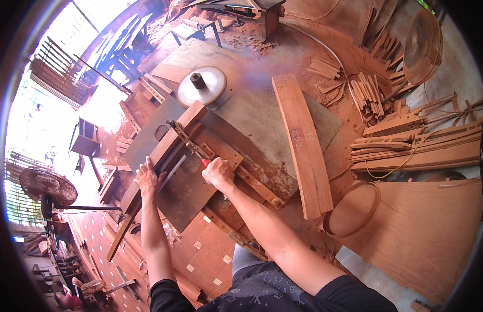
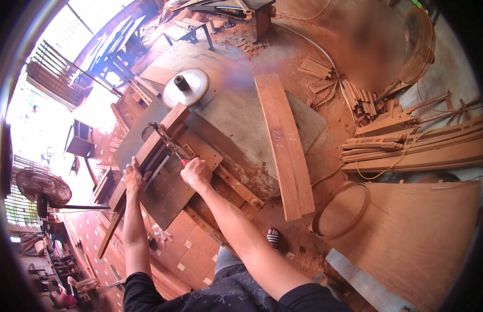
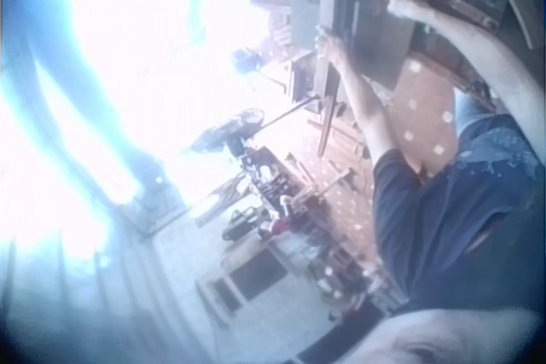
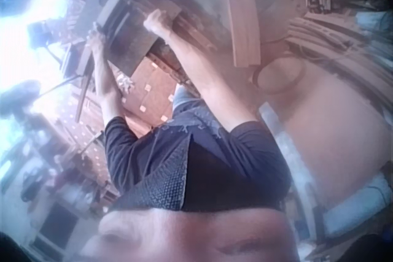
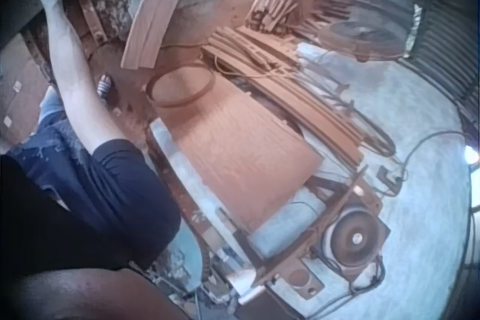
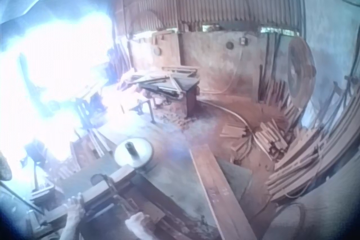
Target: The person operates a bandsaw to cut long wooden planks in a workshop. They guide each plank through the blade, then move the cut piece aside and pick up the next plank to continue cutting.
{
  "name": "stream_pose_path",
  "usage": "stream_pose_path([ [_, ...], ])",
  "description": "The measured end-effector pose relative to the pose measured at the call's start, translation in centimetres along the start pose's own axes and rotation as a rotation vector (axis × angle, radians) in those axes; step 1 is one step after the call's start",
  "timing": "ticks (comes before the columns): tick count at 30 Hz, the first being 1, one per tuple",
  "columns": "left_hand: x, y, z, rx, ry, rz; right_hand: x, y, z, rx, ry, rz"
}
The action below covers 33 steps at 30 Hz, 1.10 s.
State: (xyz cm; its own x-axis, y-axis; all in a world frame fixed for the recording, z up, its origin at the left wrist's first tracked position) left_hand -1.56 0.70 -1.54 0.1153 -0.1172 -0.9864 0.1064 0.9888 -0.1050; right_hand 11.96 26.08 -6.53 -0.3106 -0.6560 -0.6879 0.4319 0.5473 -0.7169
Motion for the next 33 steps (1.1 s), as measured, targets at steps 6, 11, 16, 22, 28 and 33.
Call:
stream_pose_path([
  [6, -0.5, 0.5, 0.2, 0.007, 0.040, 0.021, -3.7, -1.0, -0.5, 0.133, -0.141, -0.031],
  [11, -1.1, -0.2, 0.7, -0.008, 0.021, 0.054, -7.0, -2.5, 0.7, 0.280, -0.247, -0.081],
  [16, -1.4, 0.7, 3.5, -0.010, -0.022, 0.061, -8.7, -1.3, 2.7, 0.273, -0.249, -0.027],
  [22, -0.6, 2.4, 8.4, -0.026, 0.005, 0.068, -10.4, 1.2, 6.3, 0.291, -0.227, -0.019],
  [28, -0.7, 3.1, 9.5, -0.003, 0.029, 0.119, -11.2, 1.9, 7.3, 0.310, -0.222, -0.050],
  [33, -1.3, 2.1, 6.8, -0.017, 0.035, 0.088, -9.8, 0.2, 4.9, 0.290, -0.239, -0.043],
])
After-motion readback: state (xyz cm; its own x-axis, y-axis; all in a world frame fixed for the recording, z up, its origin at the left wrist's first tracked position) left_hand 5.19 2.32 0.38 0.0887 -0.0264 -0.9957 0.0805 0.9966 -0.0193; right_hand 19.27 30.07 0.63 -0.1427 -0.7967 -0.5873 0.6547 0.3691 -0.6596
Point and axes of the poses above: each hand's wrist, its own z-axis away from the middle knuckle, its own x-axis out of the palm, y = z × x, the point moved 2 cm from there along -z, towards the middle knuckle, and after that the axes turned 1 degree about -x, right-handed, at the moved point
